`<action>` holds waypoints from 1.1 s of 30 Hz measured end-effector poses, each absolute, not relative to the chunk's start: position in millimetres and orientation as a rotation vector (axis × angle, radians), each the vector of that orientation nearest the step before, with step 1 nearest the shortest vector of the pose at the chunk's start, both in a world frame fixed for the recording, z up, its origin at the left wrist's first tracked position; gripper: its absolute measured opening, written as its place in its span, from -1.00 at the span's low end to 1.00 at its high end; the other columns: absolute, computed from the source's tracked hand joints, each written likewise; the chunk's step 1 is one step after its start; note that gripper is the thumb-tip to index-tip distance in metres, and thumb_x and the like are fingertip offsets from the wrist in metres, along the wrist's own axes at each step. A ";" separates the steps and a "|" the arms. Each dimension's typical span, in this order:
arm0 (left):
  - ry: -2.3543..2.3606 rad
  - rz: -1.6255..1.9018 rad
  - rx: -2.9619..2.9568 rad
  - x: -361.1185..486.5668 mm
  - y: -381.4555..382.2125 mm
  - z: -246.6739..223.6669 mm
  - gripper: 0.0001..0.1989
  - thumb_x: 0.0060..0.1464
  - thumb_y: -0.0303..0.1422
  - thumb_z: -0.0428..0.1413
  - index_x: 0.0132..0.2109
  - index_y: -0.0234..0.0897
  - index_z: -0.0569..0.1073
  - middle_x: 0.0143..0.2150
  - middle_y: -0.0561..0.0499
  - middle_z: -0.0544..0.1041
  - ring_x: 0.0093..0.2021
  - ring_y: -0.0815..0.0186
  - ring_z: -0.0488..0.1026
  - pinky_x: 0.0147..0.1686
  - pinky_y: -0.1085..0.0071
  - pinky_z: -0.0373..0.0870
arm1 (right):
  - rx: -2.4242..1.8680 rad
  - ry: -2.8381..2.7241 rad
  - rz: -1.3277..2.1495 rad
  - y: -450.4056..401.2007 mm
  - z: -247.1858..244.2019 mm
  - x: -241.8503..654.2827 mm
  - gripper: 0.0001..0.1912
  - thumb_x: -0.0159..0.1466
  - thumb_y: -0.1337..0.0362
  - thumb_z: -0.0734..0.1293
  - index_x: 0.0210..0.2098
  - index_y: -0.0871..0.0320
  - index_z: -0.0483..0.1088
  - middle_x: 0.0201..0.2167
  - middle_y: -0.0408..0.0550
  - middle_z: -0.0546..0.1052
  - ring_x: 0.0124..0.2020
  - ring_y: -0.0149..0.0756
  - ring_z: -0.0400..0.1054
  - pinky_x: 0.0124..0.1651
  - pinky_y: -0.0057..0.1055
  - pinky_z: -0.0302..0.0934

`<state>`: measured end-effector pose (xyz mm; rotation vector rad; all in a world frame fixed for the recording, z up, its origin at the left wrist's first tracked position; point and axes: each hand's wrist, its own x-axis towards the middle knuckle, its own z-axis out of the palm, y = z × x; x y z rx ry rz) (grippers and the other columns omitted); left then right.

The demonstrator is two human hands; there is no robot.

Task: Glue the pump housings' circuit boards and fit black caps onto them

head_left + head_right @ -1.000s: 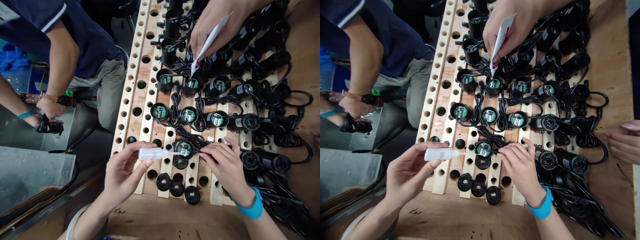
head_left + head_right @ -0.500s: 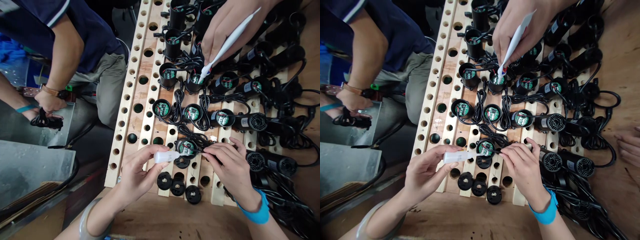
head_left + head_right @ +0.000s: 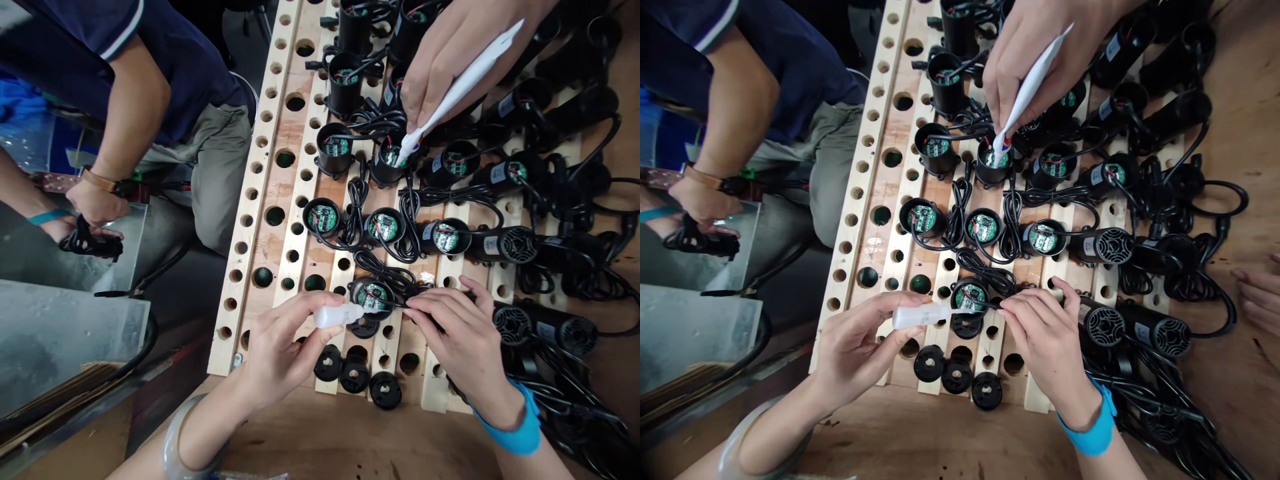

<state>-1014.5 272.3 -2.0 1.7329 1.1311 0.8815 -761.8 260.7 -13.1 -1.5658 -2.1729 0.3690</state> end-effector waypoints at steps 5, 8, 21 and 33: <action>1.096 0.912 1.797 -1012.7 274.1 -0.9 -0.65 0.04 -0.63 0.12 0.00 -0.39 0.40 -0.10 -0.13 0.56 -0.08 0.31 0.52 -0.05 0.47 0.49 | -1.572 -2.171 0.372 260.2 -13.8 -761.2 -0.93 0.22 0.42 0.36 -0.35 0.13 0.43 -0.41 -0.18 0.56 -0.30 -0.29 0.45 0.14 0.02 0.04; 1.093 0.920 1.823 -1012.5 274.4 -0.6 -0.65 0.03 -0.65 0.12 -0.01 -0.42 0.40 -0.10 -0.15 0.56 -0.07 0.31 0.52 -0.03 0.46 0.49 | -1.572 -2.177 0.366 259.6 -13.7 -760.3 -0.93 0.22 0.42 0.37 -0.35 0.13 0.43 -0.41 -0.18 0.57 -0.30 -0.29 0.45 0.14 0.02 0.03; 1.093 0.908 1.867 -1011.1 276.1 3.4 -0.64 0.06 -0.66 0.07 0.02 -0.37 0.38 -0.10 -0.14 0.55 -0.08 0.30 0.52 -0.06 0.43 0.50 | -1.577 -2.176 0.361 260.1 -14.5 -760.1 -0.93 0.21 0.42 0.37 -0.35 0.13 0.44 -0.41 -0.18 0.57 -0.30 -0.29 0.46 0.16 0.02 0.03; 1.050 0.933 1.865 -1013.4 276.0 2.4 -0.62 0.03 -0.66 0.11 0.02 -0.40 0.39 -0.10 -0.16 0.55 -0.08 0.28 0.53 -0.06 0.44 0.51 | -1.580 -2.177 0.361 261.0 -14.2 -761.2 -0.92 0.22 0.41 0.36 -0.36 0.12 0.43 -0.41 -0.20 0.58 -0.30 -0.30 0.47 0.17 -0.04 0.03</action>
